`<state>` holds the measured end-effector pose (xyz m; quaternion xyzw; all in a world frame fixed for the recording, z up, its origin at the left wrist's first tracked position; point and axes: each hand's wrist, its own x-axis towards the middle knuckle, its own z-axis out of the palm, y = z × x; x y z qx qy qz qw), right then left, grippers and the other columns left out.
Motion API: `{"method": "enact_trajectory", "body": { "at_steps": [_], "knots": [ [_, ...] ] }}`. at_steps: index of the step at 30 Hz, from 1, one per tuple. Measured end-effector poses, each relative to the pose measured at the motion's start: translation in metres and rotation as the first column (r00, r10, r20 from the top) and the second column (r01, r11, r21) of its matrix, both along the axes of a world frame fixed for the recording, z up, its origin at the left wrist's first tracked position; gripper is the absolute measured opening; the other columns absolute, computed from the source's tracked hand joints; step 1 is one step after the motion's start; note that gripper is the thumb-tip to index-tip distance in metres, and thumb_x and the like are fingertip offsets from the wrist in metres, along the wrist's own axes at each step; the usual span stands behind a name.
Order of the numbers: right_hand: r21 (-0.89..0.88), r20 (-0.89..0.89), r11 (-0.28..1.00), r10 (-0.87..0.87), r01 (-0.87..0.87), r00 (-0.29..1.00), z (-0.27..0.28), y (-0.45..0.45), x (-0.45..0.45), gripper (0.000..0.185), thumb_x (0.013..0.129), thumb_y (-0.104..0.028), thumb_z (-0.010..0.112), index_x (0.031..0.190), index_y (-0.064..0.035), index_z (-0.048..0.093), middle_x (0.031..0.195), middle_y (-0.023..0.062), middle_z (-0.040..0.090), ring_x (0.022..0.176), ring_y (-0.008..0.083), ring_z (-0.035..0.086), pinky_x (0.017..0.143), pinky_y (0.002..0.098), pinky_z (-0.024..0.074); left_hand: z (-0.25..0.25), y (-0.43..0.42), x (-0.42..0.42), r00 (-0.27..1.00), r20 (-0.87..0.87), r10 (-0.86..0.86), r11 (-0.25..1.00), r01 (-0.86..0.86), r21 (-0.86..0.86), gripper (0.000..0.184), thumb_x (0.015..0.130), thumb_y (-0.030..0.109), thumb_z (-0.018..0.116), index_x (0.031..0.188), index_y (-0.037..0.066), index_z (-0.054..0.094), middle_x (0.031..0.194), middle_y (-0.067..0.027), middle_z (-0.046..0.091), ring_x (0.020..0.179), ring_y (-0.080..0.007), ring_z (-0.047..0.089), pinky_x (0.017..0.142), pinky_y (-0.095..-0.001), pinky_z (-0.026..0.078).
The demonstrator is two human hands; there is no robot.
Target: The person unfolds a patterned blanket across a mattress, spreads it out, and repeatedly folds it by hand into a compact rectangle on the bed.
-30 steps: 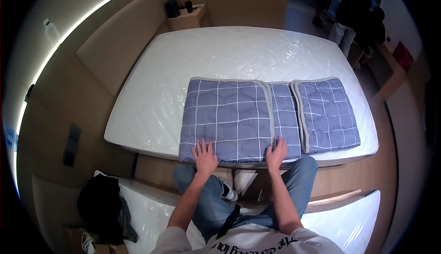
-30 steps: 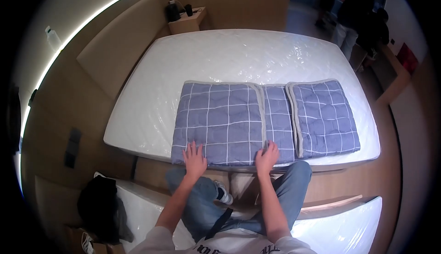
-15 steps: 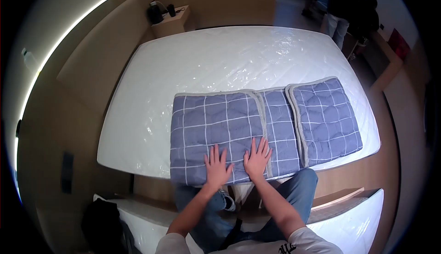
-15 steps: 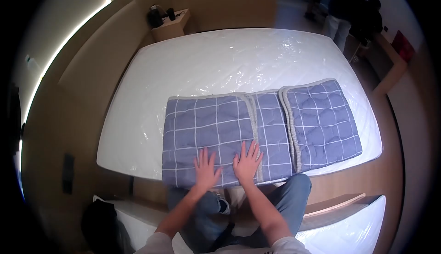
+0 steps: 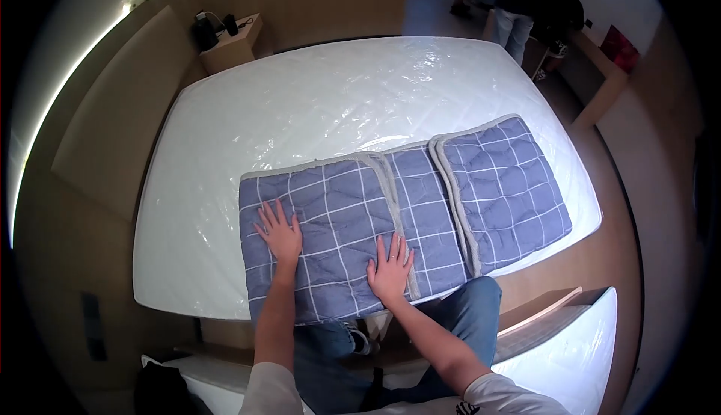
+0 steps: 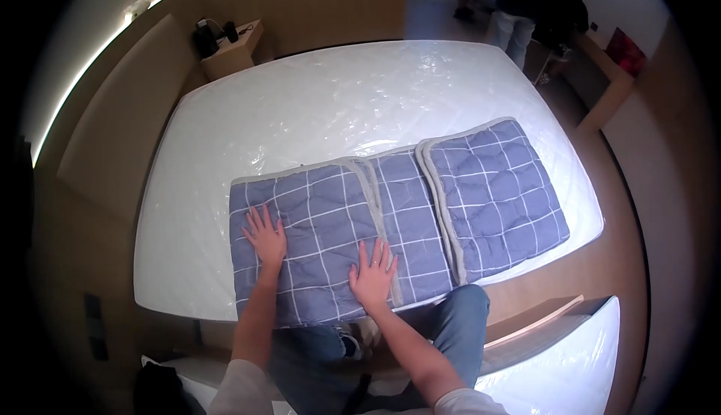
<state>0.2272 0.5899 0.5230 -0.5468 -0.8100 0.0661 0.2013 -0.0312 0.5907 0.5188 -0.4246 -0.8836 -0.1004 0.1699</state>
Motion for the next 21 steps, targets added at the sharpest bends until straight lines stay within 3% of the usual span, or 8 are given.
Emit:
{"method": "enact_trajectory", "body": {
  "at_steps": [6, 8, 9, 11, 13, 16, 18, 21],
  "knots": [
    [0.015, -0.056, 0.999, 0.046, -0.045, 0.997, 0.003, 0.009, 0.015, 0.056, 0.076, -0.033, 0.051, 0.127, -0.0121, 0.04, 0.135, 0.0186, 0.028, 0.125, 0.0345, 0.024, 0.1, 0.0524, 0.0165, 0.005, -0.013, 0.061, 0.925, 0.378, -0.05, 0.982, -0.023, 0.186, 0.059, 0.084, 0.036, 0.044, 0.134, 0.01, 0.026, 0.14, -0.0175, 0.017, 0.13, -0.0342, 0.014, 0.102, -0.0542, 0.01],
    [-0.094, -0.227, 0.957, 0.249, -0.275, 0.942, 0.01, 0.021, 0.041, 0.055, 0.072, -0.031, 0.058, 0.121, -0.0088, 0.046, 0.13, 0.0191, 0.036, 0.121, 0.0339, 0.032, 0.099, 0.0453, 0.0239, 0.034, -0.03, 0.126, 0.896, 0.328, -0.299, 0.952, 0.256, 0.168, 0.059, 0.083, 0.034, 0.047, 0.132, 0.007, 0.028, 0.14, -0.0183, 0.018, 0.129, -0.0352, 0.014, 0.101, -0.0551, 0.009],
    [-0.027, -0.448, 0.924, 0.331, -0.382, 0.83, -0.003, 0.037, 0.063, 0.043, 0.073, -0.023, 0.06, 0.11, -0.0043, 0.053, 0.112, 0.0171, 0.053, 0.105, 0.0277, 0.05, 0.089, 0.0347, 0.0385, 0.033, -0.037, 0.151, 0.889, 0.332, -0.316, 0.946, 0.267, 0.184, 0.059, 0.083, 0.034, 0.047, 0.132, 0.007, 0.028, 0.14, -0.0183, 0.018, 0.129, -0.0352, 0.014, 0.101, -0.0551, 0.009],
    [-0.458, -0.803, 0.8, -0.185, -0.388, 0.566, -0.006, 0.047, 0.114, 0.028, 0.079, -0.012, 0.055, 0.104, -0.0003, 0.054, 0.095, 0.014, 0.062, 0.089, 0.021, 0.06, 0.076, 0.0283, 0.0464, 0.026, -0.058, 0.193, 0.803, 0.289, -0.521, 0.837, 0.548, -0.013, 0.059, 0.08, 0.032, 0.049, 0.131, 0.008, 0.032, 0.139, -0.0183, 0.019, 0.129, -0.0362, 0.014, 0.101, -0.0561, 0.008],
    [-0.342, -0.74, 0.938, -0.241, -0.044, 0.628, 0.012, 0.047, 0.173, 0.016, 0.082, -0.011, 0.053, 0.09, 0.0024, 0.053, 0.075, 0.0081, 0.061, 0.066, 0.0135, 0.059, 0.06, 0.0246, 0.0479, 0.021, -0.058, 0.204, 0.826, 0.282, -0.488, 0.867, 0.497, 0.043, 0.056, 0.078, 0.029, 0.051, 0.128, 0.008, 0.035, 0.137, -0.0183, 0.022, 0.128, -0.0354, 0.017, 0.101, -0.0553, 0.01],
    [-0.432, -0.883, 0.885, -0.454, 0.176, 0.116, 0.011, 0.045, 0.24, 0.029, 0.08, -0.011, 0.055, 0.103, -0.001, 0.04, 0.077, 0.0099, 0.056, 0.063, 0.0147, 0.056, 0.057, 0.0253, 0.0471, 0.013, -0.031, 0.211, 0.831, 0.336, -0.443, 0.894, 0.383, 0.232, 0.051, 0.075, 0.023, 0.055, 0.122, 0.009, 0.042, 0.133, -0.018, 0.029, 0.125, -0.0335, 0.024, 0.1, -0.054, 0.015],
    [-0.355, -0.822, 0.812, -0.507, 0.464, 0.26, 0.012, 0.046, 0.261, 0.036, 0.079, -0.016, 0.06, 0.104, -0.0013, 0.039, 0.077, 0.0083, 0.055, 0.067, 0.0153, 0.056, 0.058, 0.0286, 0.048, 0.01, -0.003, 0.214, 0.792, 0.398, -0.462, 0.875, 0.335, 0.349, 0.048, 0.073, 0.02, 0.057, 0.119, 0.009, 0.045, 0.131, -0.0178, 0.032, 0.123, -0.0323, 0.027, 0.098, -0.0536, 0.019],
    [-0.707, -0.67, 0.674, -0.735, 0.214, 0.1, 0.004, 0.043, 0.283, 0.04, 0.076, -0.021, 0.065, 0.103, -0.003, 0.042, 0.073, 0.004, 0.053, 0.069, 0.0147, 0.056, 0.06, 0.0304, 0.0482, -0.008, 0.062, 0.228, 0.517, 0.622, -0.587, 0.809, 0.339, 0.481, 0.041, 0.076, 0.02, 0.057, 0.115, 0.008, 0.046, 0.123, -0.0125, 0.041, 0.114, -0.0257, 0.039, 0.092, -0.0493, 0.031]
  ]
}}
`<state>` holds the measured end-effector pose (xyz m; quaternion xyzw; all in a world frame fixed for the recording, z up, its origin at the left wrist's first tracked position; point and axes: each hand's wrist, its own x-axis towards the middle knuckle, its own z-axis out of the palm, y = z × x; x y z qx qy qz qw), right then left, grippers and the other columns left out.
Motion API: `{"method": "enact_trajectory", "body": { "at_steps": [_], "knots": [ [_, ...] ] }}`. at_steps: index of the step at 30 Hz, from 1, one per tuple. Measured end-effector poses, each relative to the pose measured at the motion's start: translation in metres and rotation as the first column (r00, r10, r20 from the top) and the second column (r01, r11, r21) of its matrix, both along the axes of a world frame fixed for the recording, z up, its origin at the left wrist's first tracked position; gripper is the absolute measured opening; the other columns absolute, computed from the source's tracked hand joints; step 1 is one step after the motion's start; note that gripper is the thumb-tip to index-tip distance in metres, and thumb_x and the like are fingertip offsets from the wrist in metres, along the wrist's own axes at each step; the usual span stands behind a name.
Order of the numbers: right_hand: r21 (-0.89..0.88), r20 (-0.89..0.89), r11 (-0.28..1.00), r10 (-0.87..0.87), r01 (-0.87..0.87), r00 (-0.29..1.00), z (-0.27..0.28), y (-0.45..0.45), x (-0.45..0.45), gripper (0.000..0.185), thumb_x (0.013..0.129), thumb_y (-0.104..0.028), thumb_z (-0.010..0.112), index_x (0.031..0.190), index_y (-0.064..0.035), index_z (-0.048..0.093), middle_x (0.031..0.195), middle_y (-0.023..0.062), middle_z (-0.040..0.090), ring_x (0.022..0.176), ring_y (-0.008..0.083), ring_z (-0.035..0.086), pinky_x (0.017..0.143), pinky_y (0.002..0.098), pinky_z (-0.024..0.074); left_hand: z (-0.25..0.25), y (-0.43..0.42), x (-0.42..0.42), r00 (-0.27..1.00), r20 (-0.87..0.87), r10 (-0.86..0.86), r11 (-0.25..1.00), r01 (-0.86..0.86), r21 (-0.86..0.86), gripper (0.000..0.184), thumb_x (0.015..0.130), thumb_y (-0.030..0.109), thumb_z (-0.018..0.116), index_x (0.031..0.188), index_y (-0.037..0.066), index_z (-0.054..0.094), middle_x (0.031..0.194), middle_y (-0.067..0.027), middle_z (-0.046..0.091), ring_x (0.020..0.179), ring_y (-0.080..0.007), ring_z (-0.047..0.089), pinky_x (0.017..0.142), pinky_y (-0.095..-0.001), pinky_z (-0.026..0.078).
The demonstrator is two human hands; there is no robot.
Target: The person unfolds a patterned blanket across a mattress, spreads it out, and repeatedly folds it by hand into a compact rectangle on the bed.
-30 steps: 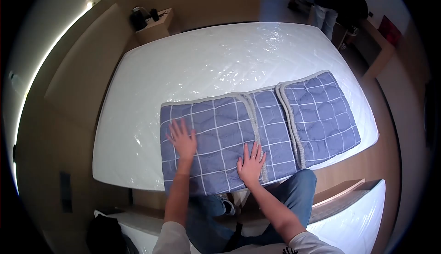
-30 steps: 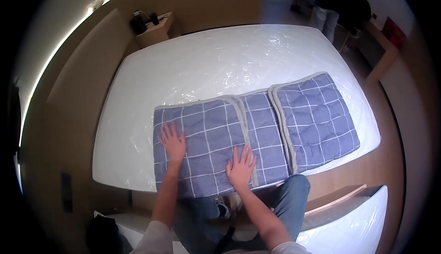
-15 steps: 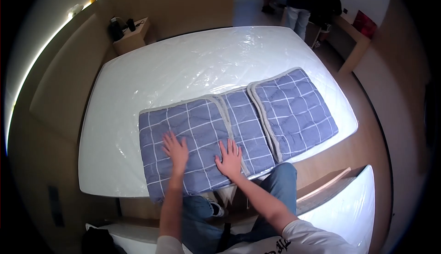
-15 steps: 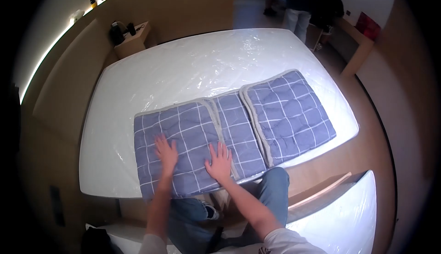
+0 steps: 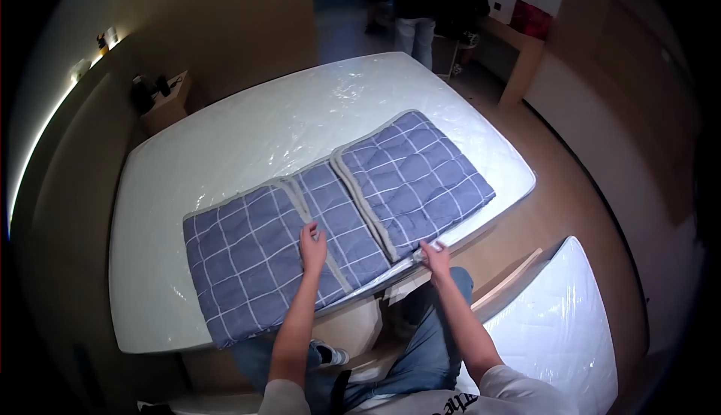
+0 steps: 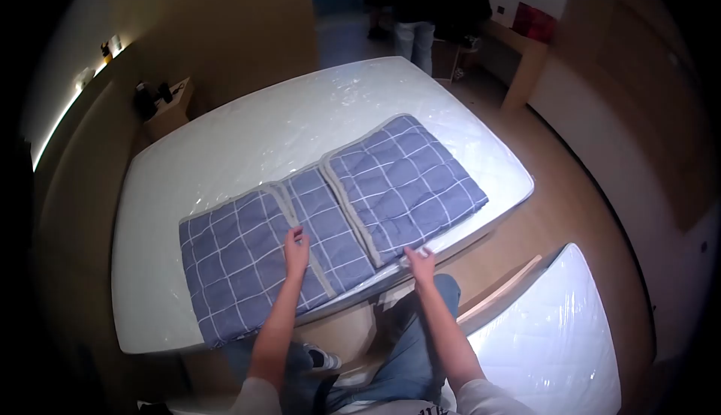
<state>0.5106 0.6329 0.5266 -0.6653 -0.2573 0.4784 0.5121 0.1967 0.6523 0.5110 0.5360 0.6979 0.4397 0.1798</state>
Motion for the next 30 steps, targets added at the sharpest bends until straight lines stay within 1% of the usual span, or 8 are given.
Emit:
{"method": "enact_trajectory", "body": {
  "at_steps": [2, 3, 5, 13, 16, 20, 23, 30],
  "knots": [
    [-0.063, -0.285, 0.978, 0.171, -0.197, 0.943, -0.001, 0.003, 0.014, 0.036, 0.075, -0.027, 0.067, 0.095, -0.0068, 0.046, 0.065, -0.0009, 0.048, 0.07, 0.0125, 0.055, 0.06, 0.0299, 0.0484, -0.023, 0.056, 0.015, 0.781, 0.618, -0.093, 0.984, 0.165, -0.06, 0.043, 0.079, 0.026, 0.058, 0.115, 0.008, 0.045, 0.113, -0.0079, 0.048, 0.102, -0.0215, 0.048, 0.084, -0.0418, 0.039],
    [-0.008, -0.348, 0.984, 0.162, -0.176, 0.923, 0.011, 0.001, 0.003, 0.031, 0.075, -0.029, 0.067, 0.087, -0.0083, 0.047, 0.063, -0.0022, 0.047, 0.069, 0.0117, 0.055, 0.059, 0.0297, 0.0484, -0.008, 0.07, 0.029, 0.779, 0.618, -0.103, 0.983, 0.175, -0.056, 0.043, 0.079, 0.026, 0.058, 0.115, 0.008, 0.045, 0.113, -0.0079, 0.048, 0.102, -0.0215, 0.048, 0.084, -0.0418, 0.039],
    [-0.019, -0.381, 0.994, 0.088, -0.103, 0.92, 0.005, 0.005, -0.004, 0.03, 0.076, -0.03, 0.066, 0.083, -0.0084, 0.047, 0.062, -0.0022, 0.046, 0.068, 0.0108, 0.054, 0.059, 0.0293, 0.0486, 0.031, 0.089, 0.064, 0.372, 0.922, 0.109, 0.941, 0.26, -0.216, 0.047, 0.08, 0.032, 0.059, 0.116, 0.006, 0.043, 0.104, -0.0057, 0.052, 0.092, -0.0181, 0.05, 0.076, -0.0352, 0.043],
    [0.246, 0.15, 0.946, -0.254, 0.212, 0.956, -0.025, 0.026, -0.02, 0.04, 0.074, -0.035, 0.067, 0.079, -0.0016, 0.047, 0.061, 0.0029, 0.047, 0.051, 0.0119, 0.051, 0.043, 0.0253, 0.0438, 0.0, 0.164, 0.089, 0.545, 0.83, 0.115, 0.972, 0.111, -0.208, 0.061, 0.073, 0.027, 0.069, 0.117, -0.004, 0.042, 0.108, -0.0184, 0.051, 0.094, -0.0263, 0.053, 0.079, -0.0377, 0.045],
    [-0.056, -0.263, 0.998, 0.025, -0.041, 0.964, -0.006, 0.022, -0.011, 0.041, 0.077, -0.039, 0.061, 0.08, 0.0004, 0.051, 0.065, 0.0062, 0.052, 0.052, 0.0114, 0.052, 0.042, 0.0233, 0.0436, 0.027, 0.16, 0.091, 0.385, 0.918, 0.091, 0.96, 0.211, -0.184, 0.055, 0.073, 0.026, 0.065, 0.113, -0.006, 0.044, 0.107, -0.0185, 0.053, 0.095, -0.03, 0.054, 0.088, -0.038, 0.042],
    [0.213, -0.055, 0.972, -0.088, 0.098, 0.995, -0.042, 0.03, -0.01, 0.041, 0.078, -0.038, 0.06, 0.083, 0.0023, 0.053, 0.065, 0.0078, 0.054, 0.052, 0.0129, 0.054, 0.042, 0.0239, 0.0454, 0.031, 0.157, 0.08, 0.008, 1.0, 0.015, 0.951, 0.309, -0.017, 0.049, 0.075, 0.023, 0.054, 0.114, -0.003, 0.043, 0.11, -0.018, 0.052, 0.097, -0.0315, 0.053, 0.089, -0.0397, 0.042],
    [-0.152, -0.333, 0.98, 0.069, -0.126, 0.94, -0.007, 0.019, -0.01, 0.05, 0.078, -0.039, 0.06, 0.097, 0.0064, 0.05, 0.073, 0.008, 0.056, 0.056, 0.0138, 0.055, 0.047, 0.0253, 0.0504, -0.005, 0.159, 0.081, 0.078, 0.997, 0.027, 0.974, 0.224, -0.044, 0.05, 0.076, 0.022, 0.054, 0.117, -0.003, 0.04, 0.112, -0.017, 0.051, 0.099, -0.0303, 0.052, 0.089, -0.0396, 0.042],
    [-0.082, -0.459, 0.973, 0.157, -0.218, 0.875, 0.009, 0.009, -0.019, 0.046, 0.077, -0.029, 0.064, 0.102, 0.0048, 0.047, 0.092, 0.0101, 0.054, 0.072, 0.014, 0.056, 0.053, 0.0262, 0.052, 0.034, 0.176, 0.088, 0.392, 0.916, -0.081, 0.995, 0.091, 0.049, 0.046, 0.073, 0.002, 0.059, 0.115, 0.003, 0.042, 0.108, -0.0149, 0.051, 0.097, -0.0256, 0.052, 0.086, -0.0364, 0.043]
  ]
}}
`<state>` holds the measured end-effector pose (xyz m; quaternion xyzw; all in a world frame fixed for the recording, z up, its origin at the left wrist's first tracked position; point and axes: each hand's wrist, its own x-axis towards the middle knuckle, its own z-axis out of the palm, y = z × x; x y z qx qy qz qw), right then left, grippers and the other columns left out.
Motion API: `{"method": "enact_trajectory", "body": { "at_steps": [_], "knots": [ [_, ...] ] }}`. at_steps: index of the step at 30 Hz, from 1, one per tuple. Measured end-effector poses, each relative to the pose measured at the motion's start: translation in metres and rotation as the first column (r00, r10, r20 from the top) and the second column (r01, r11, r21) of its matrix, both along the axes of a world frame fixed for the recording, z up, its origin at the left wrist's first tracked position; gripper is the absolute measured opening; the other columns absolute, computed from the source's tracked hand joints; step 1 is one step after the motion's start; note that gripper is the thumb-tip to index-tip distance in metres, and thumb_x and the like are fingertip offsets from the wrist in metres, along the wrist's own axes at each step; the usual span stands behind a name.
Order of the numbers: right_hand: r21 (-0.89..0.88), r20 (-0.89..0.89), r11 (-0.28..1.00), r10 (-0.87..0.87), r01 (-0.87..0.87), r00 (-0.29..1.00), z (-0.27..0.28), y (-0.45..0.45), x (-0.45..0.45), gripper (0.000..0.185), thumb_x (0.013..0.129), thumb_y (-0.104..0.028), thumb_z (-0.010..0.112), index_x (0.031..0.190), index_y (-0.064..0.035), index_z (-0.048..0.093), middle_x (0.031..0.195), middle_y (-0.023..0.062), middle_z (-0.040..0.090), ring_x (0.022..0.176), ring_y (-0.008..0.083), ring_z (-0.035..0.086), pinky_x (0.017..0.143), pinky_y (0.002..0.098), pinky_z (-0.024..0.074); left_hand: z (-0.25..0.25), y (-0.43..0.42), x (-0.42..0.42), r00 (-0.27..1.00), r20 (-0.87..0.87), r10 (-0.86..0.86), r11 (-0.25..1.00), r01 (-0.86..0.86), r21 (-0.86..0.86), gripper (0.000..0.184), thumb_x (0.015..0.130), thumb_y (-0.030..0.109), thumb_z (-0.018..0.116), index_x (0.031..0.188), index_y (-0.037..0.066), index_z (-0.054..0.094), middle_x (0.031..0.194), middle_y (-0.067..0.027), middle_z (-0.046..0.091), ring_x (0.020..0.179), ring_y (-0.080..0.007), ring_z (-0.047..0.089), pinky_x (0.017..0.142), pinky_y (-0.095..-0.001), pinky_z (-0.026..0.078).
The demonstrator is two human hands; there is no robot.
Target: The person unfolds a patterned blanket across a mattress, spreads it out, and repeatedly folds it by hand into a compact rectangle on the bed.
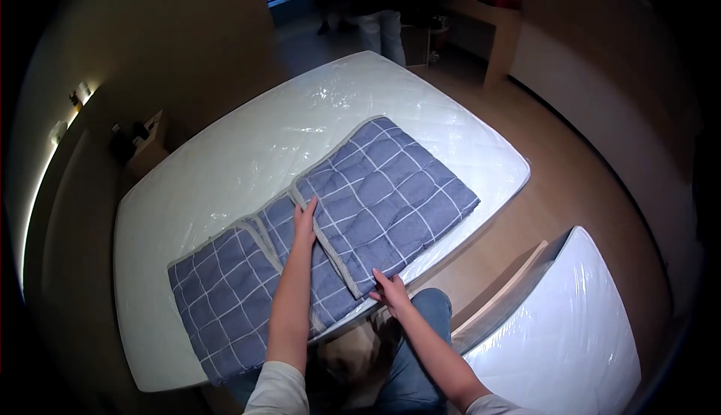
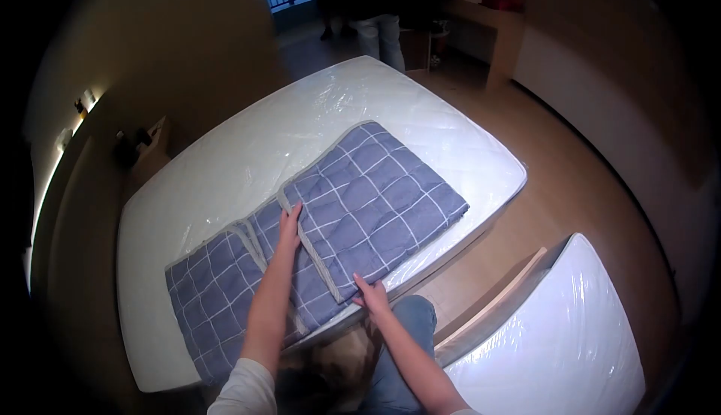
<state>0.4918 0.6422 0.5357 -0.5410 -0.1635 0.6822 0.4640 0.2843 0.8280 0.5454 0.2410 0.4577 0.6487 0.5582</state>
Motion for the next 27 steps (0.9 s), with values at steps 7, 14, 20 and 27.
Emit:
{"method": "enact_trajectory", "body": {
  "at_steps": [7, 14, 20, 27],
  "knots": [
    [0.027, 0.011, 0.999, -0.032, 0.032, 0.999, 0.006, -0.019, -0.009, 0.03, 0.078, -0.027, 0.063, 0.087, -0.0013, 0.05, 0.069, 0.0043, 0.056, 0.052, 0.011, 0.053, 0.042, 0.0201, 0.0403, -0.01, 0.014, -0.034, 0.999, -0.043, -0.019, 0.992, 0.024, 0.127, 0.049, 0.07, 0.012, 0.069, 0.109, 0.0, 0.043, 0.102, -0.0138, 0.053, 0.09, -0.0224, 0.055, 0.076, -0.0333, 0.047],
    [-0.23, -0.242, 0.834, 0.45, -0.502, 0.859, 0.014, -0.053, -0.037, 0.036, 0.08, -0.035, 0.06, 0.094, -0.0025, 0.051, 0.084, 0.0088, 0.06, 0.063, 0.0116, 0.057, 0.046, 0.019, 0.0421, -0.023, 0.027, -0.083, 0.44, -0.892, 0.102, 0.973, -0.232, -0.004, 0.055, 0.065, 0.018, 0.071, 0.11, -0.001, 0.045, 0.098, -0.0183, 0.056, 0.09, -0.0274, 0.056, 0.081, -0.0347, 0.044],
    [-0.195, -0.342, 0.909, 0.289, -0.369, 0.894, 0.012, -0.066, -0.059, 0.026, 0.082, -0.03, 0.058, 0.086, -0.0073, 0.047, 0.092, 0.0122, 0.061, 0.066, 0.0133, 0.057, 0.052, 0.024, 0.047, -0.025, 0.051, -0.133, 0.346, -0.903, -0.254, 0.935, -0.15, -0.321, 0.064, 0.073, 0.038, 0.06, 0.119, -0.001, 0.039, 0.099, -0.0231, 0.058, 0.097, -0.0333, 0.056, 0.084, -0.0368, 0.042],
    [-0.347, -0.619, 0.842, 0.125, -0.412, 0.776, -0.005, -0.054, -0.069, 0.049, 0.084, -0.049, 0.046, 0.103, -0.004, 0.053, 0.093, 0.0087, 0.059, 0.064, 0.0091, 0.049, 0.059, 0.0243, 0.041, 0.011, 0.063, -0.126, 0.244, -0.744, -0.622, 0.765, -0.015, -0.644, 0.08, 0.069, 0.047, 0.063, 0.123, -0.004, 0.033, 0.068, -0.0145, 0.061, 0.058, -0.0219, 0.06, 0.056, -0.0308, 0.048]
  ]
}}
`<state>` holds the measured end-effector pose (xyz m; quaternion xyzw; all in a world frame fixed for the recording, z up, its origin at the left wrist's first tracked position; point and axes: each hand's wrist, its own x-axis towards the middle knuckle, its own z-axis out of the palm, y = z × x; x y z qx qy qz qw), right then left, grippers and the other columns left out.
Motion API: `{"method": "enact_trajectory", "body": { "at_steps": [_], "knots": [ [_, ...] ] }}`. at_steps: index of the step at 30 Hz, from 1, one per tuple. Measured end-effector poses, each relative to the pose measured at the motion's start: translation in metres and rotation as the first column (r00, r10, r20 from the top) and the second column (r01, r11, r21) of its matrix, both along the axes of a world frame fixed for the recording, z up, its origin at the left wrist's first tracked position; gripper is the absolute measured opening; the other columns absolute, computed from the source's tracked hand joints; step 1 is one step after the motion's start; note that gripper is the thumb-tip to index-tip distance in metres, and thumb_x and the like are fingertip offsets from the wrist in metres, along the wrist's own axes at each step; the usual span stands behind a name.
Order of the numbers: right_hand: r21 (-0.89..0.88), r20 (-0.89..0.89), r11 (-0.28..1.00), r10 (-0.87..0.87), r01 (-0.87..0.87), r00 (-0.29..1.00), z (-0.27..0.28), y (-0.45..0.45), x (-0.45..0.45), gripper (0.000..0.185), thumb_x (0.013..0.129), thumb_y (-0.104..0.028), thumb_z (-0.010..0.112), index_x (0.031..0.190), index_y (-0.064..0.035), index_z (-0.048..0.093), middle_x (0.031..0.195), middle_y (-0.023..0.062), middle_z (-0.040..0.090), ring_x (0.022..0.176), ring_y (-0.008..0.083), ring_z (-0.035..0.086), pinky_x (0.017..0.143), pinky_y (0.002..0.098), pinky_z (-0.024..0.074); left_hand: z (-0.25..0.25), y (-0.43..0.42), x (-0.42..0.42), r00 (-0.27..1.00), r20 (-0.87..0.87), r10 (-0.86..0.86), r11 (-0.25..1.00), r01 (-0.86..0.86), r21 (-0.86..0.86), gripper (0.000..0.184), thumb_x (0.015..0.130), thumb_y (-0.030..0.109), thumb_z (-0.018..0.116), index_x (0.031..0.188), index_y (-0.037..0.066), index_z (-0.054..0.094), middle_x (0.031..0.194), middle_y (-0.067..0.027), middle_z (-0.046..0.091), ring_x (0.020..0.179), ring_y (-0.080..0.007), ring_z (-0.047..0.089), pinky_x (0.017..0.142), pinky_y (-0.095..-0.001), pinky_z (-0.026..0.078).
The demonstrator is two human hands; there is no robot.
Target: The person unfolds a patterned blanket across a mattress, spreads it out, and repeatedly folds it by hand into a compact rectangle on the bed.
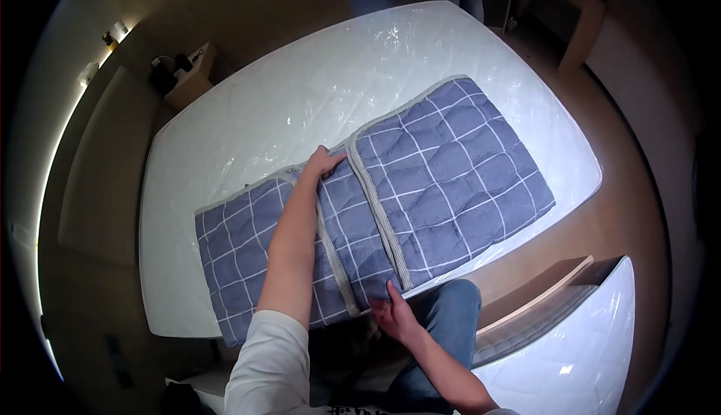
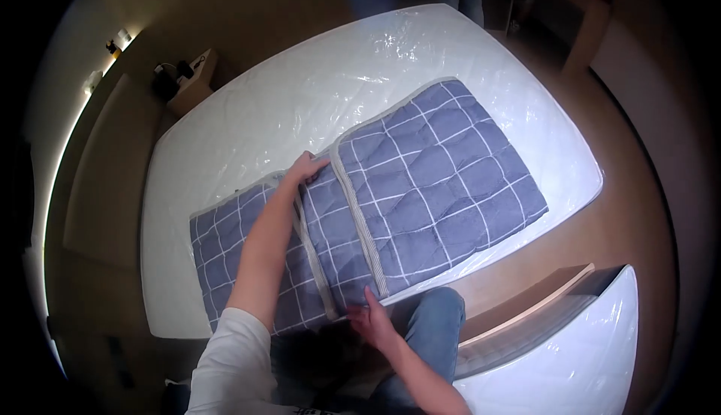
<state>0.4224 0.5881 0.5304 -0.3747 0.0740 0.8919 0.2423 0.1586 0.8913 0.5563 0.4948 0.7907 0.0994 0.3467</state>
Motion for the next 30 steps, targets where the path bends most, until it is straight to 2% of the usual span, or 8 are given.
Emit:
{"method": "enact_trajectory", "body": {
  "at_steps": [2, 9, 12, 14, 18, 20, 27, 30],
  "knots": [
    [0.125, 0.028, 0.975, 0.182, -0.184, 0.983, 0.004, 0.006, -0.001, 0.071, 0.081, -0.063, 0.033, 0.112, -0.0021, 0.054, 0.103, 0.0082, 0.057, 0.08, 0.0133, 0.05, 0.076, 0.0268, 0.0395, 0.006, 0.004, 0.004, 0.998, 0.029, 0.047, 0.999, -0.046, -0.029, 0.08, 0.068, 0.05, 0.064, 0.122, -0.002, 0.034, 0.056, -0.0064, 0.054, 0.041, -0.0122, 0.048, 0.036, -0.0271, 0.034],
    [-0.012, -0.135, 0.999, 0.049, -0.051, 0.99, 0.029, 0.012, -0.007, 0.08, 0.08, -0.067, 0.031, 0.115, 0.0024, 0.049, 0.093, 0.0083, 0.059, 0.082, 0.0157, 0.054, 0.072, 0.0223, 0.0391, 0.022, 0.015, 0.0, 0.98, 0.189, 0.062, 0.989, -0.034, -0.146, 0.052, 0.069, 0.046, 0.066, 0.08, -0.002, 0.05, 0.053, -0.0074, 0.052, 0.04, -0.0131, 0.051, 0.036, -0.0249, 0.043],
    [-0.088, -0.246, 0.992, -0.112, 0.093, 0.963, 0.006, 0.008, -0.007, 0.068, 0.085, -0.056, 0.035, 0.127, -0.0023, 0.037, 0.118, 0.014, 0.049, 0.103, 0.0194, 0.049, 0.086, 0.0333, 0.0393, 0.022, 0.022, -0.003, 0.977, 0.175, 0.122, 0.985, -0.098, -0.14, 0.051, 0.068, 0.048, 0.066, 0.064, 0.0, 0.05, 0.048, -0.0059, 0.049, 0.037, -0.0136, 0.049, 0.038, -0.0243, 0.045],
    [0.204, -0.012, 0.971, -0.122, 0.122, 0.992, -0.018, -0.004, -0.006, 0.058, 0.085, -0.038, 0.05, 0.129, -0.0038, 0.033, 0.117, 0.0163, 0.049, 0.098, 0.0201, 0.053, 0.079, 0.0337, 0.0443, 0.025, 0.03, -0.001, 0.98, 0.143, 0.14, 0.989, -0.133, -0.058, 0.043, 0.068, 0.04, 0.067, 0.057, 0.002, 0.05, 0.046, -0.0035, 0.048, 0.034, -0.0121, 0.045, 0.036, -0.0229, 0.042],
    [0.514, 0.377, 0.857, -0.277, 0.049, 0.884, -0.013, -0.011, -0.017, 0.048, 0.084, -0.036, 0.048, 0.117, -0.0027, 0.041, 0.099, 0.0109, 0.054, 0.085, 0.0207, 0.05, 0.072, 0.03, 0.0401, 0.031, 0.019, -0.011, 0.718, 0.644, 0.264, 0.946, -0.324, -0.027, 0.02, 0.068, 0.02, 0.062, 0.058, 0.007, 0.051, 0.045, -0.0007, 0.046, 0.034, -0.0093, 0.043, 0.031, -0.0209, 0.033],
    [0.026, 0.183, 0.903, -0.425, 0.428, 0.886, 0.027, 0.005, -0.013, 0.036, 0.083, -0.026, 0.053, 0.109, -0.0028, 0.045, 0.089, 0.0111, 0.057, 0.071, 0.0174, 0.053, 0.062, 0.0273, 0.043, 0.031, 0.014, -0.009, 0.764, 0.603, 0.23, 0.956, -0.294, 0.009, 0.023, 0.069, 0.023, 0.062, 0.057, 0.007, 0.049, 0.043, 0.0002, 0.044, 0.036, -0.0086, 0.045, 0.033, -0.0197, 0.034],
    [-0.041, 0.094, 0.996, -0.074, 0.078, 0.993, 0.019, 0.006, 0.021, 0.027, 0.085, -0.027, 0.05, 0.102, -0.0066, 0.047, 0.088, 0.0107, 0.06, 0.057, 0.0089, 0.053, 0.05, 0.0195, 0.0418, 0.067, 0.005, -0.012, 0.871, 0.467, 0.152, 0.965, -0.028, -0.262, 0.043, 0.073, 0.044, 0.063, 0.091, 0.007, 0.051, 0.06, -0.0024, 0.054, 0.044, -0.0096, 0.053, 0.032, -0.0194, 0.033],
    [-0.222, 0.074, 0.97, -0.082, 0.096, 0.994, 0.052, 0.017, 0.01, 0.028, 0.085, -0.028, 0.052, 0.101, -0.0061, 0.048, 0.085, 0.0097, 0.06, 0.072, 0.0171, 0.059, 0.066, 0.0296, 0.0487, 0.061, 0.013, -0.023, 0.941, 0.333, 0.056, 0.968, 0.03, -0.249, 0.042, 0.072, 0.039, 0.065, 0.089, 0.004, 0.052, 0.062, -0.0058, 0.056, 0.051, -0.0122, 0.058, 0.033, -0.021, 0.035]
  ]
}}
